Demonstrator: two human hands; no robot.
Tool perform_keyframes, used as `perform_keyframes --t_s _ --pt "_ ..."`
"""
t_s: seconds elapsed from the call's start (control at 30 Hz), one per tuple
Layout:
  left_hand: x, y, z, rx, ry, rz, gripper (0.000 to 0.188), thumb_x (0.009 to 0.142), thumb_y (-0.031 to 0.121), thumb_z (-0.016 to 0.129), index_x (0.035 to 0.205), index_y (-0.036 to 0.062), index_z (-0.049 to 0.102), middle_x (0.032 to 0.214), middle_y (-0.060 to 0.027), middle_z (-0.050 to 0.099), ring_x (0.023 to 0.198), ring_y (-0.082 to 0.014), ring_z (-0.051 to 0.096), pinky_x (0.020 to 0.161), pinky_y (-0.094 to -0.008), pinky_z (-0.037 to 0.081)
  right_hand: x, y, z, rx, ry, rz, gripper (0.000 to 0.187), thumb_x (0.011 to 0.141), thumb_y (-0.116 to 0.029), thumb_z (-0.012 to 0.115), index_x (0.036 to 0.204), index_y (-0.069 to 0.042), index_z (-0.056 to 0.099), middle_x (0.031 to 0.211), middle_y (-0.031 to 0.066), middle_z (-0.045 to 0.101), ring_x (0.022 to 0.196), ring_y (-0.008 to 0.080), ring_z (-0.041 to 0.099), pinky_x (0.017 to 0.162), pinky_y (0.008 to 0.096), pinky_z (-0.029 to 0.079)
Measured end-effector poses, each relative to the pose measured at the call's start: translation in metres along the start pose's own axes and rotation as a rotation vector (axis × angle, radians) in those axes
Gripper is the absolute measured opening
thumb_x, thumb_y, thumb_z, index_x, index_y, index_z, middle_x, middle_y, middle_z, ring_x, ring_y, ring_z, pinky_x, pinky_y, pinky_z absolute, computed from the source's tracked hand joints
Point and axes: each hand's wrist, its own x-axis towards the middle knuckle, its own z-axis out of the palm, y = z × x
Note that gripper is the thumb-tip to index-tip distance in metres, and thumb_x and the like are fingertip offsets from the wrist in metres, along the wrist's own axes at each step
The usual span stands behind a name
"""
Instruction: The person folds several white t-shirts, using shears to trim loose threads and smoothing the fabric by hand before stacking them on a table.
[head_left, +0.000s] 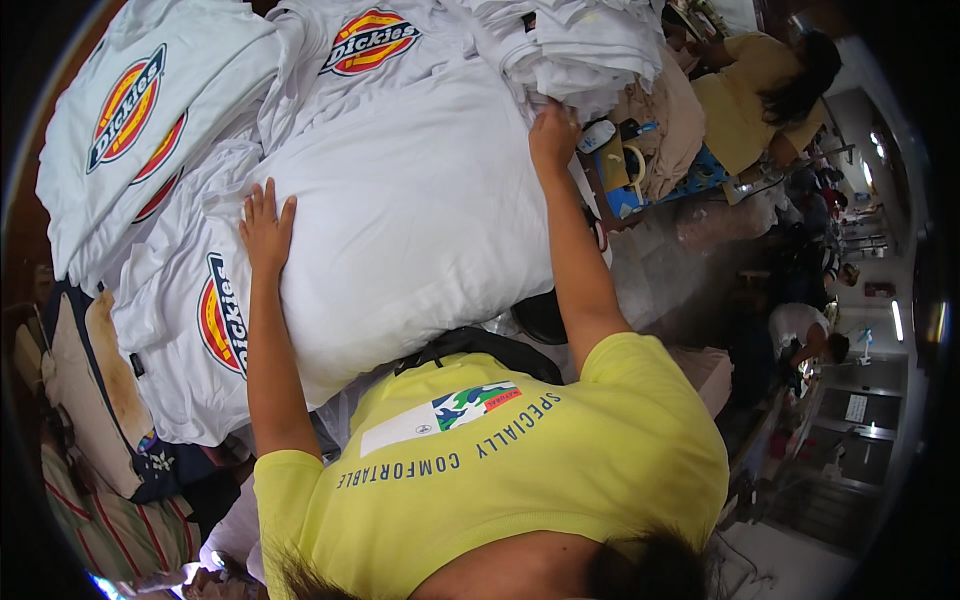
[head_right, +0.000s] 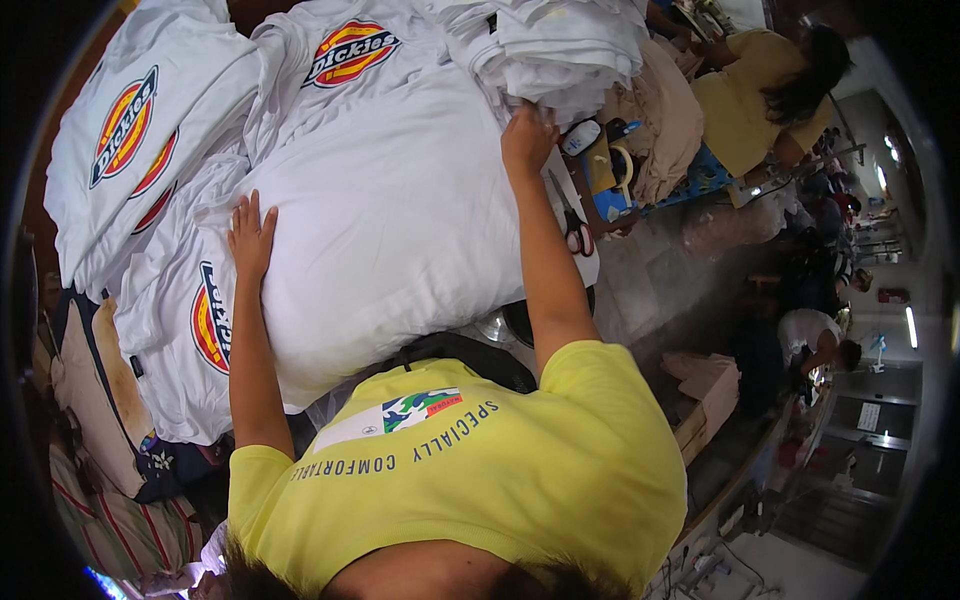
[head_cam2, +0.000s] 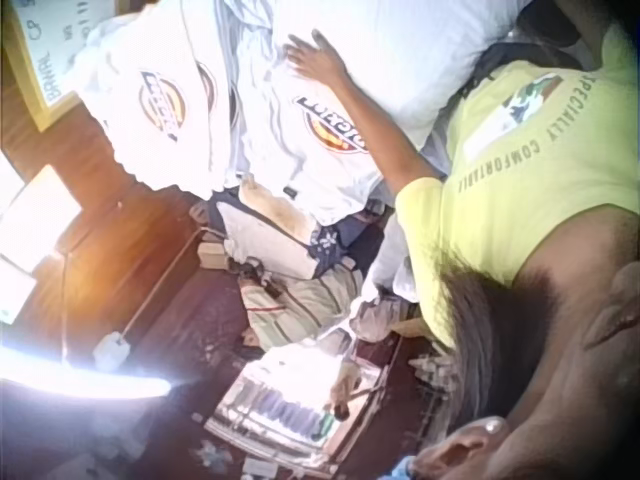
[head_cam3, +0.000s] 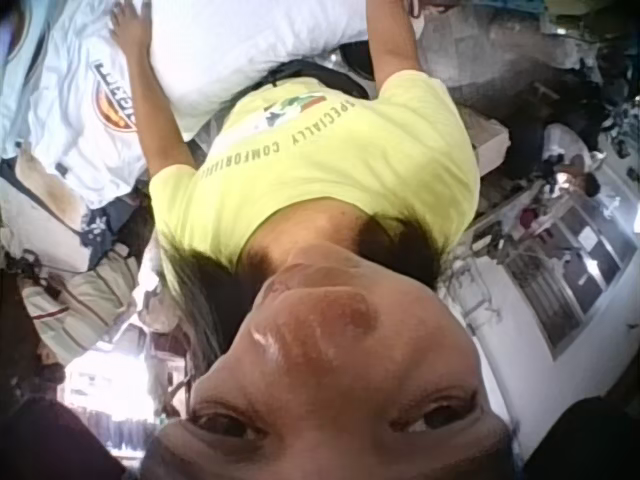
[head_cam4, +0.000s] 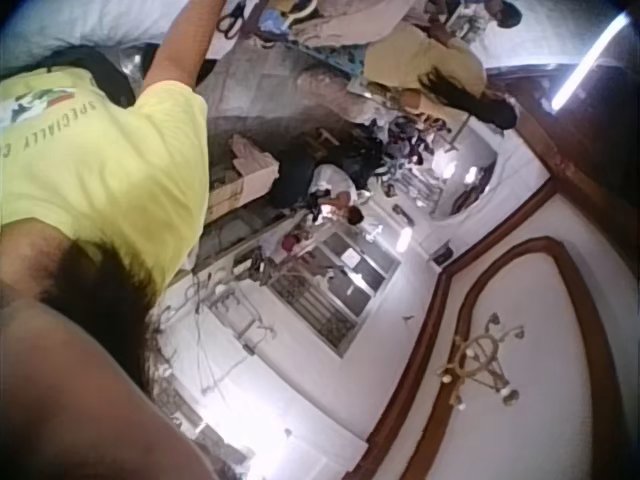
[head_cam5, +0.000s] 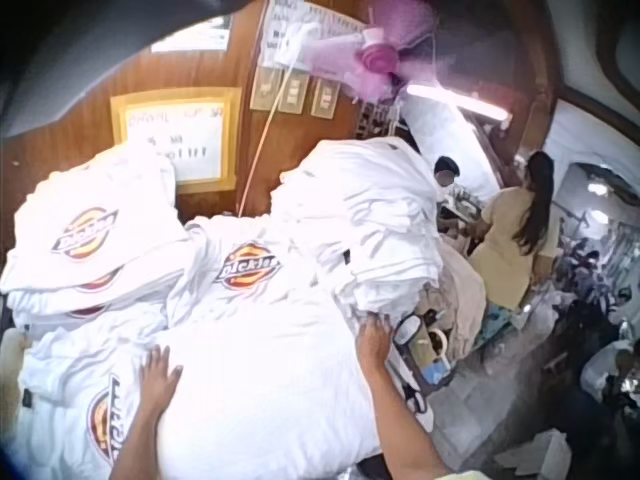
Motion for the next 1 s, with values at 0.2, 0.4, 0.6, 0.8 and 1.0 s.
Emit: perform_keyframes --t_s 0.2,0.4,0.6,0.8,1.0 --pt "0.002 -0.003 0.005 0.011 0.009 0.012 0.061 0.087 0.053 0.036 0.137 0.0215 0.027 0.143 -0.0099 0.022 0.133 -0.0294 0.016 0.105 -0.0510 0.009 -0.035 0.019 0.012 -0.242 0.238 -0.407 0.047 0.079 -0.026 0.057 0.121 -0.008 0.046 0.120 0.0133 0.048 0.110 0.0323 0.044 0.091 0.0436 0.035" --pt "-0.018 -0.008 -0.019 -0.077 0.301 0.111 0.051 0.084 0.035 0.053 0.128 0.0129 0.042 0.136 -0.0164 0.034 0.125 -0.0319 0.032 0.100 -0.0451 0.024 -0.058 0.035 -0.049 0.076 0.310 -0.346 0.021 0.078 -0.010 0.054 0.098 -0.003 0.055 0.094 0.0150 0.058 0.084 0.0306 0.056 0.073 0.0397 0.044" --pt "-0.163 -0.004 -0.047 0.018 0.444 -0.040 0.039 0.084 0.021 0.053 0.119 0.0025 0.049 0.126 -0.0221 0.040 0.115 -0.0355 0.038 0.096 -0.0429 0.029 -0.219 0.109 -0.060 0.488 -0.037 0.191 0.019 0.081 -0.015 0.061 0.094 -0.002 0.056 0.072 0.0048 0.059 0.061 0.0135 0.055 0.063 0.0265 0.045" --pt "-0.320 -0.028 0.026 -0.461 0.468 -0.411 0.034 0.087 0.017 0.053 0.114 -0.0017 0.046 0.114 -0.0144 0.047 0.101 -0.0225 0.046 0.085 -0.0332 0.036 -0.284 0.119 -0.025 0.846 -0.305 0.422 0.043 0.078 -0.013 0.065 0.116 -0.003 0.048 0.109 0.0081 0.054 0.093 0.0134 0.052 0.083 0.0279 0.041" --pt "-0.344 -0.038 0.052 -1.262 0.178 -0.611 0.028 0.085 0.016 0.058 0.108 0.0029 0.049 0.095 -0.0028 0.055 0.082 -0.0072 0.049 0.073 -0.0210 0.038 -0.275 0.131 -0.016 1.075 -0.544 0.467 0.043 0.078 -0.011 0.065 0.116 0.000 0.049 0.111 0.0062 0.055 0.102 0.0135 0.049 0.090 0.0266 0.036"
